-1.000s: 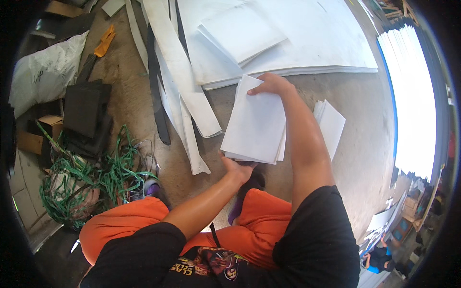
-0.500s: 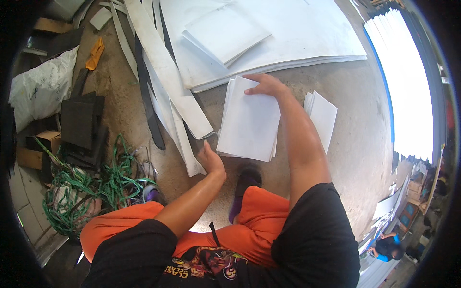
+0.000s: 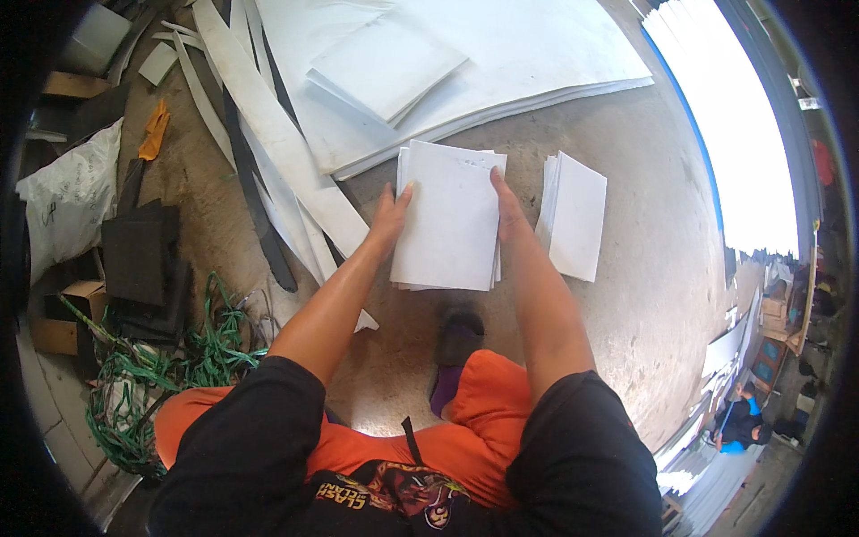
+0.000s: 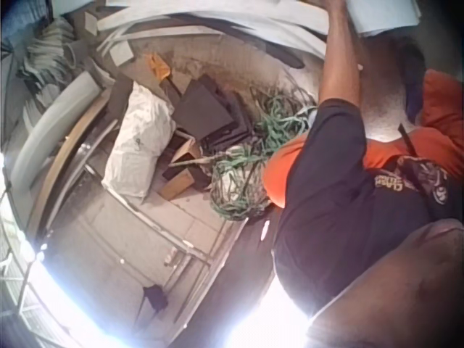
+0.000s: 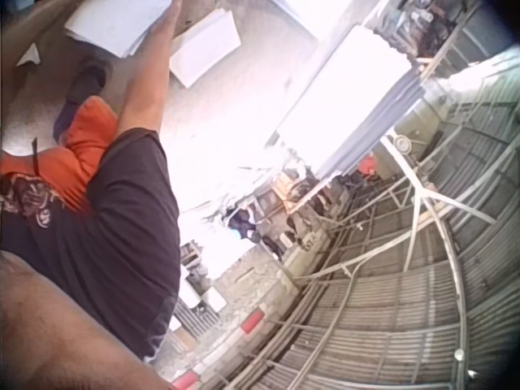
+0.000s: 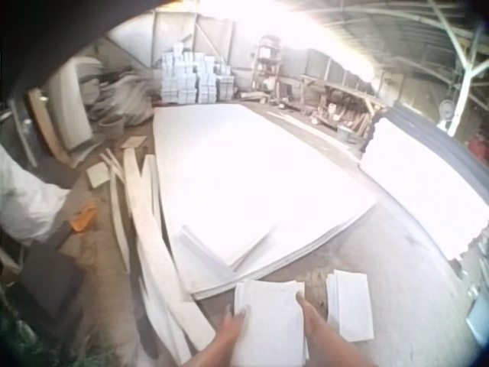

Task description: The person organizes various materials in a workshop, first placing a wooden plank against a wall, then gathering and stacking white rectangular sheets on the floor. Finally, the person ties a bundle of these sheets together with a black strap.

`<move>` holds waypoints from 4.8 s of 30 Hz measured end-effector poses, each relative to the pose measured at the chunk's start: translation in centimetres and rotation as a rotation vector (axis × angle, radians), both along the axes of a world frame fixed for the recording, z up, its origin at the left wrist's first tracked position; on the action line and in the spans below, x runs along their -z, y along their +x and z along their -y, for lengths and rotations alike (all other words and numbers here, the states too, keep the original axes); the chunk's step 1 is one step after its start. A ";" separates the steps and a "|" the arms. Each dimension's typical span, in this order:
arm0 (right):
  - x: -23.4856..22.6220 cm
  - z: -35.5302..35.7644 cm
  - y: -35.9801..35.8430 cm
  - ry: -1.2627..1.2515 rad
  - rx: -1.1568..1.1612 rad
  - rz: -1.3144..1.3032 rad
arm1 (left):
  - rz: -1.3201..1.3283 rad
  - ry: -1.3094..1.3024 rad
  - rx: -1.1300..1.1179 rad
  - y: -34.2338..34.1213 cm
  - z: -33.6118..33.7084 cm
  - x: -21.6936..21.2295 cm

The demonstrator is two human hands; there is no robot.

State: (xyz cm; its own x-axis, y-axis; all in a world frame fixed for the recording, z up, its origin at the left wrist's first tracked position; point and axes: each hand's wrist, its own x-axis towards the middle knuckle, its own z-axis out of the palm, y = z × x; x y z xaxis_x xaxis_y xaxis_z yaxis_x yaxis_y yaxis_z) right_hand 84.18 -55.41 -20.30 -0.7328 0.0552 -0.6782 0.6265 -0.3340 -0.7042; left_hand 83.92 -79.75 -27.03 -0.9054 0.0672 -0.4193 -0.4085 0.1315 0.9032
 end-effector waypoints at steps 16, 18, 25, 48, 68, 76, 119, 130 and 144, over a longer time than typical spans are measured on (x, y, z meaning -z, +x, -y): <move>-0.3 -0.8 -2.8 0.099 -0.175 -0.090 | -0.194 0.164 -0.077 1.3 -2.5 1.6; -0.4 -1.1 -3.3 0.170 -0.178 -0.097 | -0.184 0.164 -0.062 0.5 -2.8 1.9; -3.6 4.8 -8.9 1.286 -0.083 -0.466 | -0.198 0.024 -0.151 -1.1 0.2 0.1; 7.1 41.3 6.7 0.804 -1.735 -1.775 | 0.158 -0.616 0.283 17.6 42.6 -9.1; -28.1 24.6 -6.2 1.071 -0.837 -0.857 | -0.247 0.392 -0.148 11.7 64.1 -21.4; -34.3 3.9 -6.6 1.419 -0.546 -0.764 | -0.197 0.283 -0.191 14.4 64.4 -21.4; -34.6 -59.3 32.7 1.276 -0.038 -0.038 | 0.186 -0.220 0.569 8.4 22.4 -24.2; -20.5 -50.9 33.5 2.131 -0.441 0.936 | -0.094 -0.999 0.969 20.4 6.7 -6.7; -5.4 -5.4 5.6 0.851 -0.721 -0.053 | 0.177 -0.105 -0.016 4.4 0.2 -5.9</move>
State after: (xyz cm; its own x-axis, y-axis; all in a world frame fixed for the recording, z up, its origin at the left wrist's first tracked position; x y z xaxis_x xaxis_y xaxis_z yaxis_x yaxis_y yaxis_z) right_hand 89.74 -50.00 -14.91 -0.8074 0.0371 -0.5889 0.4416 0.6999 -0.5614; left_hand 88.29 -79.97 -21.14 -0.8176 0.0012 -0.5758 -0.5623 0.2137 0.7989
